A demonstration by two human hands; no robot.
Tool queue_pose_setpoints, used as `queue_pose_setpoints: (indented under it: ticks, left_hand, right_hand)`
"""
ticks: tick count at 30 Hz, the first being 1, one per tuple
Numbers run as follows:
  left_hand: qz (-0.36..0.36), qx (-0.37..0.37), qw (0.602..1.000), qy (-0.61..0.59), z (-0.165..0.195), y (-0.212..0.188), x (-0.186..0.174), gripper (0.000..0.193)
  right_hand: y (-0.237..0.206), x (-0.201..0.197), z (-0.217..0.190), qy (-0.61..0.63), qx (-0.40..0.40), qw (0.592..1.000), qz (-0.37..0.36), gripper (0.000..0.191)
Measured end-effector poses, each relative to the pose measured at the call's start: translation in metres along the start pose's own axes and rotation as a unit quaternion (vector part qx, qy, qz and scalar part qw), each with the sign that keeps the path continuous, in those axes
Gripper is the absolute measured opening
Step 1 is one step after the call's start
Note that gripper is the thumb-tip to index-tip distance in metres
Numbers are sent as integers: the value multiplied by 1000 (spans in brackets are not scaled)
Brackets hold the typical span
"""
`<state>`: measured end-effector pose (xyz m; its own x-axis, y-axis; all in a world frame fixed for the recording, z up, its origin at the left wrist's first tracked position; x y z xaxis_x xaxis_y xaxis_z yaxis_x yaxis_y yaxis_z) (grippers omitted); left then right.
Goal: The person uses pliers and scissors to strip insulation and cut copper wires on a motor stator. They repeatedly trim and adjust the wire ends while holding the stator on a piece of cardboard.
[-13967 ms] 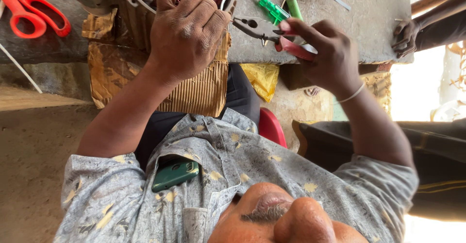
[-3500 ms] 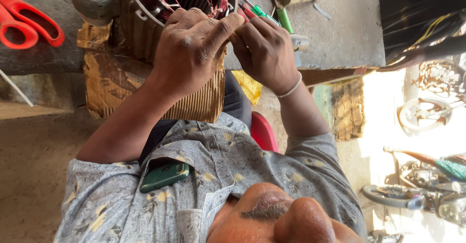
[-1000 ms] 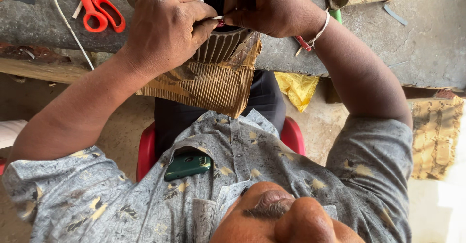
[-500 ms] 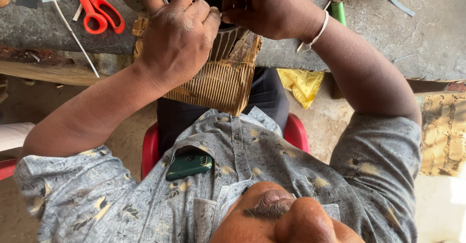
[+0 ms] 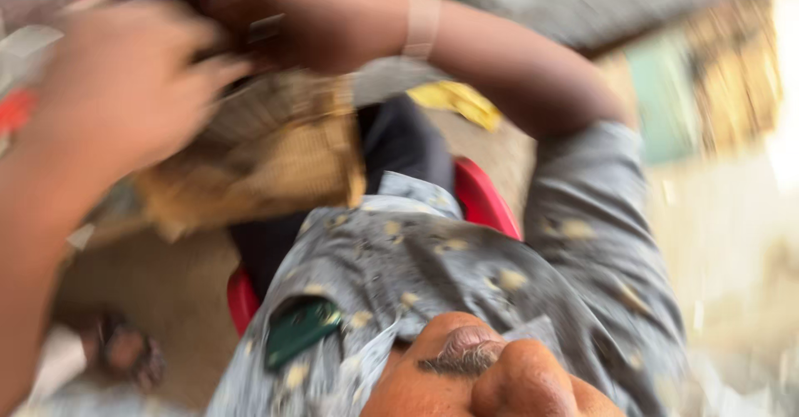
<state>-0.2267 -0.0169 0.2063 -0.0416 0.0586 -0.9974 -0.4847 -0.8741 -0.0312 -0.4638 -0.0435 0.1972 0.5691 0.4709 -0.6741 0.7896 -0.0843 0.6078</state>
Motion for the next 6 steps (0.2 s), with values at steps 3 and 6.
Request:
queue_pose_setpoints:
  ticks: [3,6]
  left_hand:
    - [-161,-115,932,-305,2,10,18,28]
    - [-201,-96,865,-449,77,35,93,37]
  right_hand:
    - [-10,10,7,-92,-1,994,63,21]
    - [-19,31,12,-136,31,979,152,24]
Point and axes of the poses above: each hand's wrist, its own y-axis towards the middle knuckle, its own x-axis out of the palm, z = x × y, the point moved 1 cm from there along y, towards the middle knuckle, and after that the axes turned 14 degrees about -x, right-handed, at the moved point
